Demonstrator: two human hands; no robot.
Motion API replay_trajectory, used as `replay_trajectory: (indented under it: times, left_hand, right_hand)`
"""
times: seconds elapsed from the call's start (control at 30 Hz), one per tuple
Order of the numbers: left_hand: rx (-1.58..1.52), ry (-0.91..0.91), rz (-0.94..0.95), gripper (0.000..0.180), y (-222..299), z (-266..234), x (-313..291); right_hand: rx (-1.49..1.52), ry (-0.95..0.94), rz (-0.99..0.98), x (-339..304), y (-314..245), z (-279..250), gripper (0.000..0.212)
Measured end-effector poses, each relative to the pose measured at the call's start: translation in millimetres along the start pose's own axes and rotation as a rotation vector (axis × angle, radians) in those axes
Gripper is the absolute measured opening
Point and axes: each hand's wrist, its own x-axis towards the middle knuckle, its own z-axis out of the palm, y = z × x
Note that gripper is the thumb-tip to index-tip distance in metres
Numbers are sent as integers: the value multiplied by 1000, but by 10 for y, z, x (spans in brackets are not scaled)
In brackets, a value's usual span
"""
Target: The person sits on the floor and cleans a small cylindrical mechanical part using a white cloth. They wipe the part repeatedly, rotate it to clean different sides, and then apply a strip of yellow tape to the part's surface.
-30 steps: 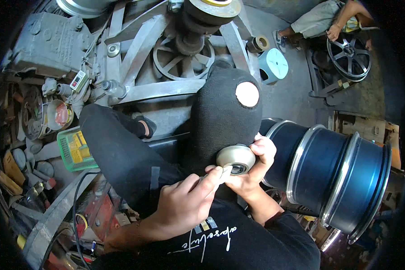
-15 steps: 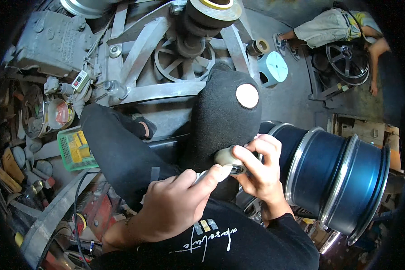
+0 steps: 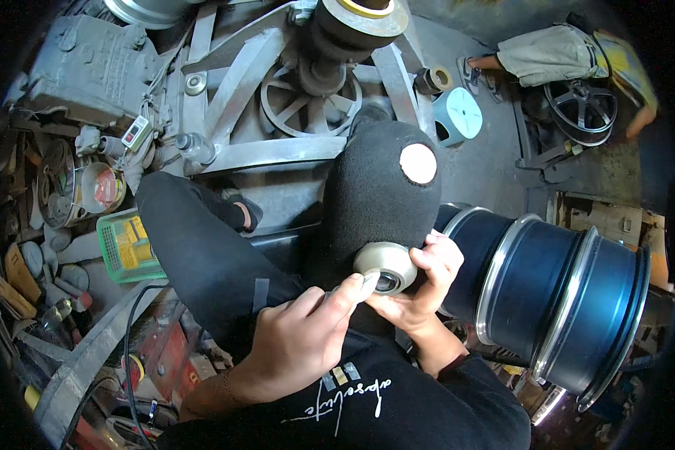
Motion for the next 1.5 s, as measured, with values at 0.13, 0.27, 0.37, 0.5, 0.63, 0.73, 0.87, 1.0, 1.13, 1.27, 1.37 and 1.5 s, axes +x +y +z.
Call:
replay_trajectory:
  times: [0.13, 0.27, 0.37, 0.5, 0.63, 0.73, 0.87, 1.0, 1.13, 1.27, 1.37, 1.5]
  left_hand:
    - [-185, 75, 58, 37, 2, -10, 87]
    - [-359, 102, 56, 28, -18, -16, 196]
    - [-498, 27, -21, 27, -24, -79, 249]
    - [-464, 42, -19, 25, -19, -100, 267]
    - [-356, 48, 31, 26, -41, -177, 272]
    - [-320, 20, 44, 25, -16, -233, 268]
    - [-480, -110, -82, 25, -21, -293, 237]
    - [-608, -185, -208, 26, -89, -304, 223]
    - [-565, -126, -152, 27, -97, -277, 239]
    - [-324, 12, 30, 26, -86, -187, 245]
    - [-159, 84, 82, 29, -46, -154, 207]
    - [20, 57, 55, 35, -12, -164, 175]
  right_hand:
    - [49, 107, 29, 22, 14, 30, 90]
    - [40, 93, 51, 112, 35, 43, 92]
    - [46, 54, 70, 136, 65, 36, 95]
    - [31, 59, 62, 143, 60, 53, 98]
    - [82, -38, 89, 218, 16, -84, 92]
    - [121, -74, 126, 235, 49, -153, 78]
    - [152, -44, 145, 217, 60, -160, 79]
    - [168, -34, 155, 221, 59, -149, 79]
    - [152, -6, 135, 225, 44, -111, 78]
    - [162, 81, 124, 141, 29, -26, 77]
    - [182, 110, 93, 116, 36, 19, 76]
    - [196, 149, 59, 116, 48, 54, 73]
